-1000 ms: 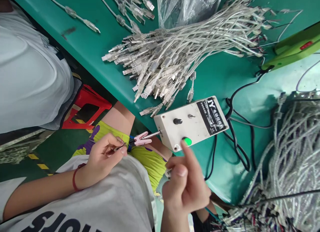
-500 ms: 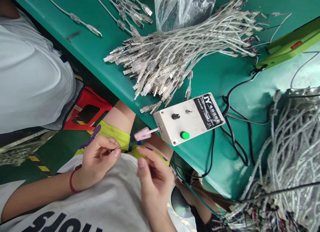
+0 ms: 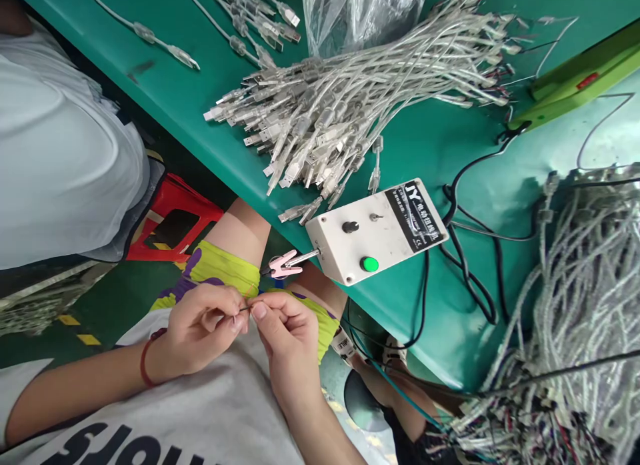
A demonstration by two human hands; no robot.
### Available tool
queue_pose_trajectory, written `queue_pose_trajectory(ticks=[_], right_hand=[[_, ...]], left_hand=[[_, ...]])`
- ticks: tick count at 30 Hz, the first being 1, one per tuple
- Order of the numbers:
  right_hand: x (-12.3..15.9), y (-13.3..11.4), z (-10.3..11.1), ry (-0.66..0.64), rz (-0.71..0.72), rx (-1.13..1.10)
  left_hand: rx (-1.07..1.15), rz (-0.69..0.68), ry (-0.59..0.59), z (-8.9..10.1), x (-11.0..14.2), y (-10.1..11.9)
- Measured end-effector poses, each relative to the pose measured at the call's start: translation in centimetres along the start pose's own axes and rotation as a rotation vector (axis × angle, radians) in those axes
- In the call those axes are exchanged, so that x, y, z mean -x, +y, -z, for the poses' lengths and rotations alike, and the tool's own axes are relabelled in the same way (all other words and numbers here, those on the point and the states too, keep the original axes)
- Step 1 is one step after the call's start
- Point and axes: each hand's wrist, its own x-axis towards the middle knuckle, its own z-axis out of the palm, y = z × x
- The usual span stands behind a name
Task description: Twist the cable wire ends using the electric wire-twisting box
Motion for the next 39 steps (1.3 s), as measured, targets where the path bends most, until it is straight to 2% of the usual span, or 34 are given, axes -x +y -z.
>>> queue_pose_trajectory(ticks=[5, 8, 10, 13, 16, 19, 21, 26, 29, 33, 39], right_hand=[[-0.5, -0.2, -0.1, -0.019, -0.008, -0.026], [-0.7, 0.2, 0.5, 0.016, -0.011, 0.045], [-0.8, 0.5, 1.0, 0.065, 0.016, 0.132], [-1.1, 0.9, 1.5, 0.133, 0.067, 0.210], [-1.7, 0.7, 1.6, 0.133, 0.106, 0.237], [-2.7, 0.0, 1.4, 0.109, 0.177, 0.201], [-3.3, -0.5, 1.2, 0.111, 0.191, 0.095], [-4.4, -1.3, 0.8, 0.041, 0.065, -0.121], [-4.7, -1.2, 0.6, 0.015, 0.106, -0.116], [-5.1, -1.0, 0.5, 0.058, 0.147, -0.074], [-5.1, -1.0, 0.5, 0.076, 0.155, -0.049]], left_hand=[[-0.013, -0.060, -0.182, 0.5, -1.3, 0.3], [-0.033, -0.040, -0.231, 0.7, -1.6, 0.5], [-0.031, 0.004, -0.209, 0.7, -1.5, 0.5], [0.002, 0.123, -0.103, 0.6, -1.2, 0.4], [0.046, 0.255, 0.006, 0.5, -1.1, 0.5], [0.071, 0.331, 0.086, 0.3, -1.4, 0.7], [0.083, 0.364, 0.124, 0.3, -1.6, 0.8], [0.083, 0.407, 0.154, 0.3, -2.0, 0.6], [0.061, 0.386, 0.171, 0.2, -1.8, 0.0], [0.054, 0.352, 0.198, -0.1, -1.7, -0.7], [-0.006, 0.373, 0.169, -0.2, -2.1, -0.8]])
